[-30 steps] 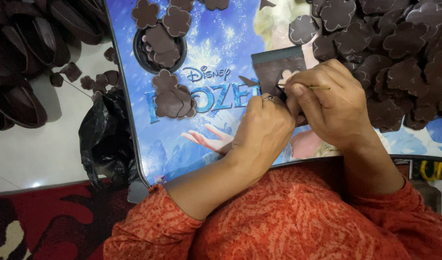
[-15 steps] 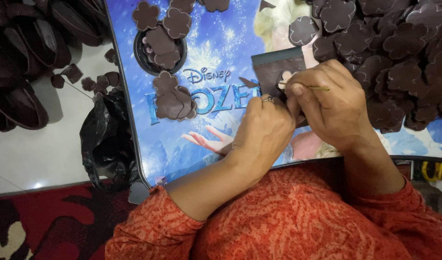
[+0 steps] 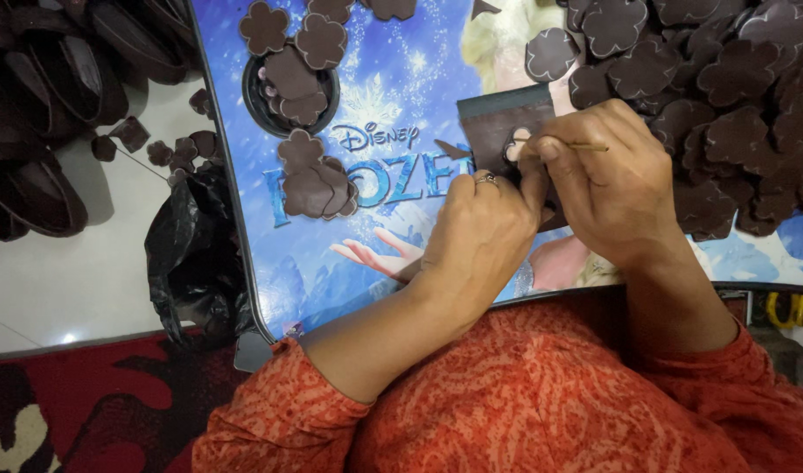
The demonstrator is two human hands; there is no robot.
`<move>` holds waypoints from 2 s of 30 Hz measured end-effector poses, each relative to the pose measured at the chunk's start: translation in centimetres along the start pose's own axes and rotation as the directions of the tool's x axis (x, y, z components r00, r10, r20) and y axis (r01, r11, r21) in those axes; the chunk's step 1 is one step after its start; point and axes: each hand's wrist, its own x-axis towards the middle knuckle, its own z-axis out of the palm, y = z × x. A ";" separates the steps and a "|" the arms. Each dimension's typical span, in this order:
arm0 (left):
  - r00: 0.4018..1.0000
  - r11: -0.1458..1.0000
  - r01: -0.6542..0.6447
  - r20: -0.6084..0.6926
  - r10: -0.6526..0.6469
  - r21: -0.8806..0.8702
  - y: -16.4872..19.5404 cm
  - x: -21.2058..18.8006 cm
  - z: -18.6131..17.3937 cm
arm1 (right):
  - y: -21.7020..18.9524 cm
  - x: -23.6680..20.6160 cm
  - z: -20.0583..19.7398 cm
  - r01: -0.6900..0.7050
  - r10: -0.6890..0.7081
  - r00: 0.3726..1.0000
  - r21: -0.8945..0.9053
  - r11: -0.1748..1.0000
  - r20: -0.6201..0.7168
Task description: The person trims the edges of small flower-shaped craft pieces using a thin pointed tool. They hold each piece against a dark rectangular backing and carefully scrape or scrape away excess material along the perimeter, then place the finished piece aside and pick up the next one.
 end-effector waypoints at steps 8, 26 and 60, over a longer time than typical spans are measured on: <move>1.000 1.000 -0.010 0.005 0.010 -0.006 -0.3 0.0 -0.1 | 0.0 0.2 -0.2 -0.019 0.018 1.000 -0.057 0.998 -0.024; 0.997 0.998 -0.065 -0.048 0.065 -0.002 -0.9 0.5 -0.8 | 1.0 -0.8 -0.7 -0.084 0.081 0.995 -0.043 0.996 -0.061; 0.997 0.990 -0.052 -0.068 0.043 -0.132 -1.5 1.0 -1.0 | 2.0 -1.9 -1.2 -0.086 0.081 0.993 -0.063 0.994 -0.089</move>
